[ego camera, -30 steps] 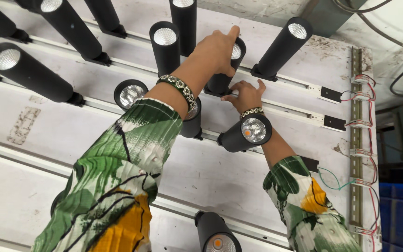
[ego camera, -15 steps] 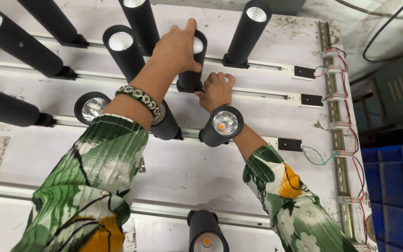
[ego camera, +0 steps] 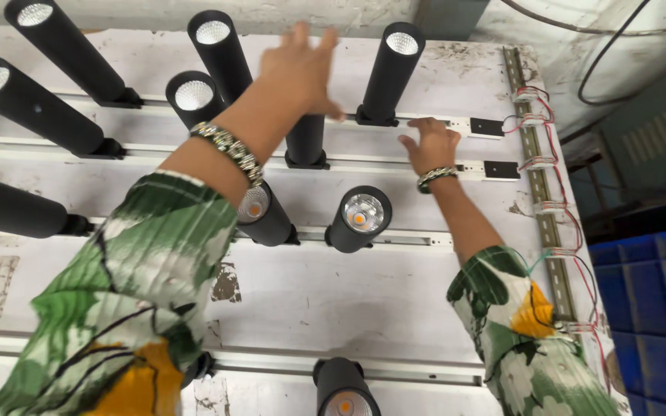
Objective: The person pushes several cylindrical black light fixtures into place along aluminum tracks and presses wire connectors into the base of each unit.
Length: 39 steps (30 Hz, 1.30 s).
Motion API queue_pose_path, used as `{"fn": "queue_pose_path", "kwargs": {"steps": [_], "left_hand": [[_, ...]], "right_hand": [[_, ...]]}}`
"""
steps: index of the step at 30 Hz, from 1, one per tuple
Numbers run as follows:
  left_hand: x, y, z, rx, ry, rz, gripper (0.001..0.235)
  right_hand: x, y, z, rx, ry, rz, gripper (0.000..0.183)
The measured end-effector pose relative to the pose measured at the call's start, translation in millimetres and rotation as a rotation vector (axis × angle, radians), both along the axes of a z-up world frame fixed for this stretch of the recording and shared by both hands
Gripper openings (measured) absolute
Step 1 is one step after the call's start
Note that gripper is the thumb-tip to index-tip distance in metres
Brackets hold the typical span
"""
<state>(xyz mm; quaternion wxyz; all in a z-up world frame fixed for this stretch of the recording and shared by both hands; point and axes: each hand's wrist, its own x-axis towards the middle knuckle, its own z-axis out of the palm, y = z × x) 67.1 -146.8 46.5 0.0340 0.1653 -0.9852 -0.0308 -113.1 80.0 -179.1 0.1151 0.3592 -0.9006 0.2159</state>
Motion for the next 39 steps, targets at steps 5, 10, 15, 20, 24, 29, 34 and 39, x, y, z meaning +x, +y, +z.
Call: {"fn": "queue_pose_path", "kwargs": {"steps": [5, 10, 15, 20, 24, 29, 34, 39], "left_hand": [[-63, 28, -2, 0.06, 0.101, -0.169, 0.12], [-113, 48, -28, 0.067, 0.145, -0.207, 0.116], [-133, 39, -43, 0.014, 0.145, -0.145, 0.099], [-143, 38, -47, 0.079, 0.122, -0.125, 0.099], [-144, 33, -43, 0.13, 0.13, -0.155, 0.093], [-144, 38, -35, 0.104, 0.089, -0.14, 0.09], [-136, 29, -18, 0.118, -0.08, -0.12, 0.09], [-130, 28, -20, 0.088, -0.047, -0.072, 0.093]], "right_hand": [[-43, -17, -23, 0.032, 0.113, 0.188, 0.057], [-73, -41, -34, 0.33, -0.023, 0.148, 0.043], [-79, -43, -18, 0.449, -0.017, 0.17, 0.043], [-77, -38, 0, 0.44, -0.057, 0.309, 0.089], [-70, -34, -9, 0.391, -0.087, 0.241, 0.074], [-72, -37, -18, 0.3, -0.045, 0.203, 0.051], [-56, -37, 0, 0.243, -0.14, 0.143, 0.049], [-56, -37, 6, 0.241, -0.135, 0.131, 0.049]]}}
